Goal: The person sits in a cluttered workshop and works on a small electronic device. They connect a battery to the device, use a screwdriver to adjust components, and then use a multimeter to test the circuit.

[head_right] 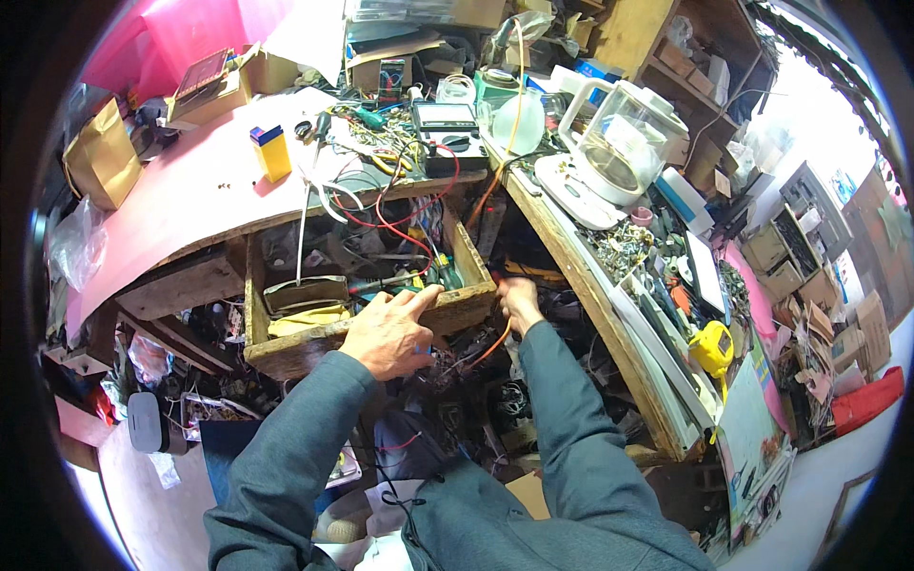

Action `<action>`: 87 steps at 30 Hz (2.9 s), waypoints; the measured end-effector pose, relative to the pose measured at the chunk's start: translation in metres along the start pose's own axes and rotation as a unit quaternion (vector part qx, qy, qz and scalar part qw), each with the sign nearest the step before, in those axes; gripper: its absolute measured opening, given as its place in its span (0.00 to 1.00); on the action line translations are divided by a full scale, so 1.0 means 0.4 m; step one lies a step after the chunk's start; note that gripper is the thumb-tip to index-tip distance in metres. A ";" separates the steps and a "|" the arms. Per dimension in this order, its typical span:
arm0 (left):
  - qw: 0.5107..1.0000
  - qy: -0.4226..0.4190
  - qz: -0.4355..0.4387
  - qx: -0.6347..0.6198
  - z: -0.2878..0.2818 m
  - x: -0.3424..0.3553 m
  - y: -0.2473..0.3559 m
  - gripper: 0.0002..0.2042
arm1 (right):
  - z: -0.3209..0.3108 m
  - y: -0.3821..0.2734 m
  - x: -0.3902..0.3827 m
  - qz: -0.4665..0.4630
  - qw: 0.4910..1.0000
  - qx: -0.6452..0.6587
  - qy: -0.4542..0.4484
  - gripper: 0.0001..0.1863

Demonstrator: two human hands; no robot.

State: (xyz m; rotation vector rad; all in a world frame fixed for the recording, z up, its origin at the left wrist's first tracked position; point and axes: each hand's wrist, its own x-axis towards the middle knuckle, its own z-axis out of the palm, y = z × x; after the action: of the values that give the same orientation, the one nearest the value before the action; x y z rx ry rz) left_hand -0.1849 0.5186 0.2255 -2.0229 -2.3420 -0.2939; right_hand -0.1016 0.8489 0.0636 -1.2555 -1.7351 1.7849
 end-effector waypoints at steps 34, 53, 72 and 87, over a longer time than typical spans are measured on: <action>0.999 0.026 -0.016 -0.025 0.015 0.010 0.002 0.08 | 0.078 -0.220 0.088 -0.394 0.809 -0.393 0.190 0.16; 0.997 0.042 -0.049 0.035 0.028 0.007 0.004 0.09 | 0.119 -0.359 -0.146 -0.506 0.783 -0.339 0.127 0.16; 0.997 0.057 -0.053 -0.007 0.093 0.010 -0.021 0.09 | 0.514 -0.583 -0.383 -0.622 0.581 -0.522 -0.058 0.22; 0.999 0.017 -0.049 -0.001 0.030 0.019 0.008 0.16 | 0.538 -0.696 -0.078 -0.646 0.731 -0.164 -0.146 0.18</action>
State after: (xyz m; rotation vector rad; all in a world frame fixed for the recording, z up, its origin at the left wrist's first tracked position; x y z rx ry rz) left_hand -0.1817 0.5283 0.2154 -1.8925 -2.4254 -0.3324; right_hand -0.3408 0.7445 0.3017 0.3455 -2.2109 0.7980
